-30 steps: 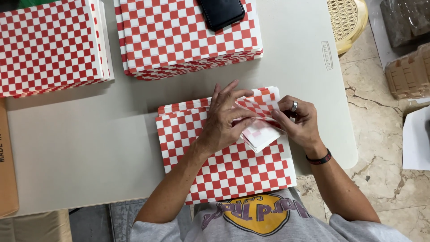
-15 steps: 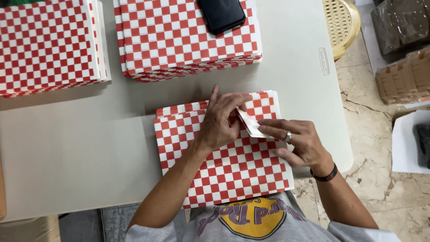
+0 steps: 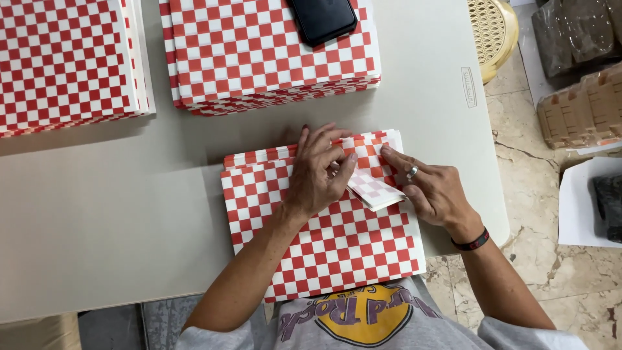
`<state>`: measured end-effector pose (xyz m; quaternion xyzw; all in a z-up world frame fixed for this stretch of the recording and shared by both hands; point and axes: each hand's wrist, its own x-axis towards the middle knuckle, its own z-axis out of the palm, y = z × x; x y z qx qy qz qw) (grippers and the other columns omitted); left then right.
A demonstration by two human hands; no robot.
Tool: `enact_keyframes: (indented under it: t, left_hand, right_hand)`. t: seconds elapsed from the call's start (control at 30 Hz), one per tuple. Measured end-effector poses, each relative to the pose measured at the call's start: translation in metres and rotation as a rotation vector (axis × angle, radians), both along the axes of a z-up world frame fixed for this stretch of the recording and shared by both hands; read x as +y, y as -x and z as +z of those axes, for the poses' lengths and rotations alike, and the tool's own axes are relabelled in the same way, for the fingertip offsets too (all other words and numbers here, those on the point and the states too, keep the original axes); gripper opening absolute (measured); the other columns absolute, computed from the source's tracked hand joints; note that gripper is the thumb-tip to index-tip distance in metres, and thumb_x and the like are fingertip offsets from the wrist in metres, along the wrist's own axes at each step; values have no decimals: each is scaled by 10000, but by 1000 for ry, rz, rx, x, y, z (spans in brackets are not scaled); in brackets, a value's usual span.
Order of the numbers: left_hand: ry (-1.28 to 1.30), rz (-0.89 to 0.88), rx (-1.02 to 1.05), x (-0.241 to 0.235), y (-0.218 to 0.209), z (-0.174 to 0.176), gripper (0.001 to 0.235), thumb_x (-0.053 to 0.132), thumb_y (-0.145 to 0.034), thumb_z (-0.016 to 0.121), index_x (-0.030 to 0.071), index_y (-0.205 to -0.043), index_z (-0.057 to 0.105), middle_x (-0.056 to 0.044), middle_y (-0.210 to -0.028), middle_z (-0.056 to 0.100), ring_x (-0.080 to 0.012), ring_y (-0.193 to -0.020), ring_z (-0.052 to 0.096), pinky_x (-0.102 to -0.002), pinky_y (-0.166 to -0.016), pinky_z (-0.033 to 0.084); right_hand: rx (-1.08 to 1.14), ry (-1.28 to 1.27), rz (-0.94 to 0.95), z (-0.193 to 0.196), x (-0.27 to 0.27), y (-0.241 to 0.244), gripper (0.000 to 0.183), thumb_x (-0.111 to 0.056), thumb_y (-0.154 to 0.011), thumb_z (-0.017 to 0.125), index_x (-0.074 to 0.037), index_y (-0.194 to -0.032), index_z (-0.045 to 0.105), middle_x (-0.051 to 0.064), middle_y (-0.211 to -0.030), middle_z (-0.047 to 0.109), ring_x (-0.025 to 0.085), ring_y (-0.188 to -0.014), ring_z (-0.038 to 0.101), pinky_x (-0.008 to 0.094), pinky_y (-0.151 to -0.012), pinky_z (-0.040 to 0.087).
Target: Folding and stacking checkered paper sheets on a table, occasionally inserting small white paper slips.
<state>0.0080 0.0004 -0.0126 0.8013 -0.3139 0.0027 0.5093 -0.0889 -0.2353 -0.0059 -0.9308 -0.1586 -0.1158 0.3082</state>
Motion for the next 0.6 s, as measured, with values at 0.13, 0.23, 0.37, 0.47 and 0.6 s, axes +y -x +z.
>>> enact_keyframes:
  t: [0.13, 0.23, 0.37, 0.47, 0.6]
  left_hand:
    - [0, 6, 9, -1, -1, -8, 359, 282, -978, 664, 106, -678, 578, -53, -1098, 686, -350, -1275, 586, -639, -1186, 181]
    - [24, 7, 12, -1, -1, -11, 354, 284, -958, 701, 114, -674, 575, -43, -1002, 683, -331, -1239, 613, -622, -1192, 183]
    - [79, 11, 61, -2, -2, -10, 384, 310, -972, 697, 119, -657, 590, -28, -923, 682, -310, -1197, 633, -625, -1192, 179]
    - [123, 3, 66, -3, -2, -5, 416, 425, -1034, 604, 152, -720, 635, -16, -861, 651, -289, -1149, 653, -643, -1204, 149]
    - [110, -42, 31, 2, 0, 2, 328, 401, -1047, 517, 164, -900, 689, -24, -894, 660, -284, -1136, 656, -664, -1217, 102]
  right_hand:
    - [-37, -151, 61, -5, 0, -2, 809, -598, -985, 206, -62, -1422, 625, 160, -1269, 722, 209, -464, 637, 331, -442, 507]
    - [-39, -325, 29, 3, 0, 4, 888, -657, -945, 281, 15, -1434, 595, 103, -935, 660, 151, -465, 547, 290, -478, 467]
    - [-80, -559, -97, -4, -9, 1, 797, -451, -934, 587, -13, -1567, 381, 210, -1342, 638, 106, -504, 524, 259, -460, 422]
    - [68, -596, -75, -20, -13, 1, 1135, -897, -758, 341, 12, -1370, 635, 122, -1074, 726, 125, -676, 573, 226, -558, 358]
    - [205, -549, -71, 14, 9, 8, 1070, -804, -656, 622, -21, -1384, 643, 139, -1005, 745, 187, -738, 605, 279, -611, 405]
